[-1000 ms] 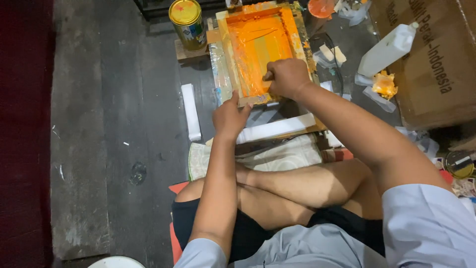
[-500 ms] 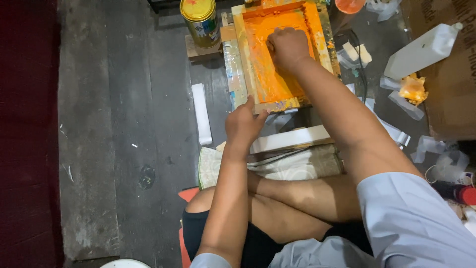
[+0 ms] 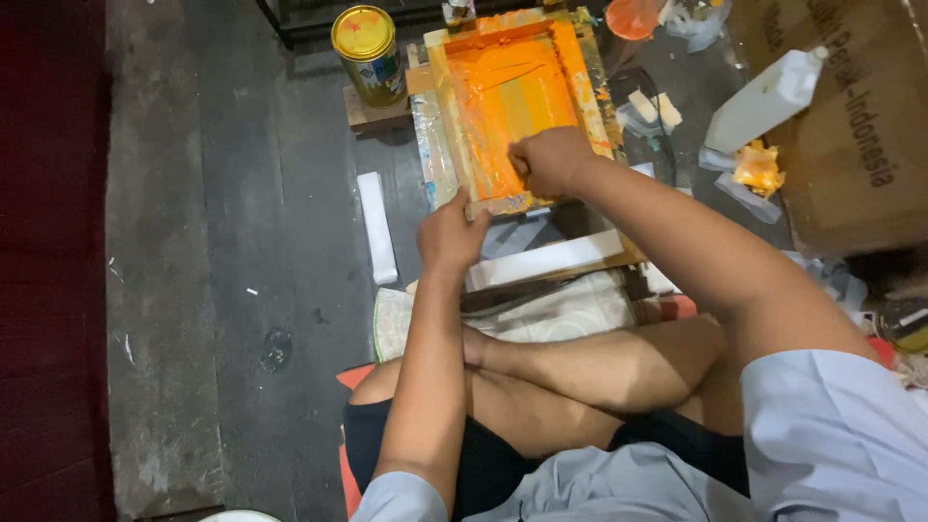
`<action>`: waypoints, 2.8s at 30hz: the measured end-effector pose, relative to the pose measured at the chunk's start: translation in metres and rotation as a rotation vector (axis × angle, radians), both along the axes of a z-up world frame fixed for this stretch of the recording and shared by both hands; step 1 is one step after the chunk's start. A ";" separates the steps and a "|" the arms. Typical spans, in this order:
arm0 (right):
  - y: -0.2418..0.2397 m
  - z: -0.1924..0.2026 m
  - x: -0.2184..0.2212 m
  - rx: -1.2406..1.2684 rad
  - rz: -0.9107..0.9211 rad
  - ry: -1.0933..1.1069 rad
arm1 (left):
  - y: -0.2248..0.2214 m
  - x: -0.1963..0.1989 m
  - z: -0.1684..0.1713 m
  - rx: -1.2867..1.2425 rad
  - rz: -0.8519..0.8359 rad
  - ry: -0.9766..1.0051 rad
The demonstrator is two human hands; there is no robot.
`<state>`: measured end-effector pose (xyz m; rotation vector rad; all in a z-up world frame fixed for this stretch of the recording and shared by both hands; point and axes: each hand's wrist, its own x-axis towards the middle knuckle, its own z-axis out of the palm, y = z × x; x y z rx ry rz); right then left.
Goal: A person is manually screen printing orange ink onto white straps using a screen frame and a small squeegee block while sitting on the floor.
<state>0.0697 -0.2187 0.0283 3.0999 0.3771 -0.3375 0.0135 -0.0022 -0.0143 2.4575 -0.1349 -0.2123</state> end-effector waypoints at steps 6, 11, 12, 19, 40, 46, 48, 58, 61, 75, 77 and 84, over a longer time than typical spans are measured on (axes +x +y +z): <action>-0.019 -0.006 -0.011 -0.095 0.100 -0.018 | 0.003 -0.012 0.018 -0.064 -0.021 0.005; -0.015 -0.007 0.015 -0.053 0.094 -0.133 | 0.005 -0.007 0.020 -0.102 -0.036 0.088; -0.016 -0.012 0.025 -0.026 0.088 -0.220 | 0.004 -0.005 0.018 -0.075 -0.030 0.114; -0.012 -0.033 0.085 -0.004 0.064 -0.524 | 0.006 0.002 0.031 -0.050 -0.045 0.213; 0.006 -0.008 0.010 -0.278 0.102 0.174 | 0.011 0.006 0.014 -0.039 -0.038 0.188; 0.000 0.023 0.002 -0.195 0.179 -0.003 | 0.010 0.000 0.014 -0.097 -0.003 0.146; -0.005 0.021 0.012 -0.184 0.179 -0.075 | 0.010 -0.001 0.019 -0.122 -0.003 0.139; -0.023 -0.024 0.078 -0.145 0.221 -0.655 | 0.005 0.009 -0.006 -0.046 0.018 0.042; -0.018 -0.029 0.090 -0.063 0.287 -0.883 | 0.006 0.009 -0.002 -0.082 0.013 0.022; 0.019 0.005 0.032 -0.081 0.101 -0.182 | 0.001 0.012 -0.011 -0.026 0.023 0.006; 0.020 0.012 0.017 -0.104 0.082 -0.076 | 0.002 0.011 -0.011 -0.015 0.024 -0.013; 0.011 0.018 -0.009 -0.263 0.120 0.126 | 0.009 -0.001 0.016 -0.138 -0.013 0.043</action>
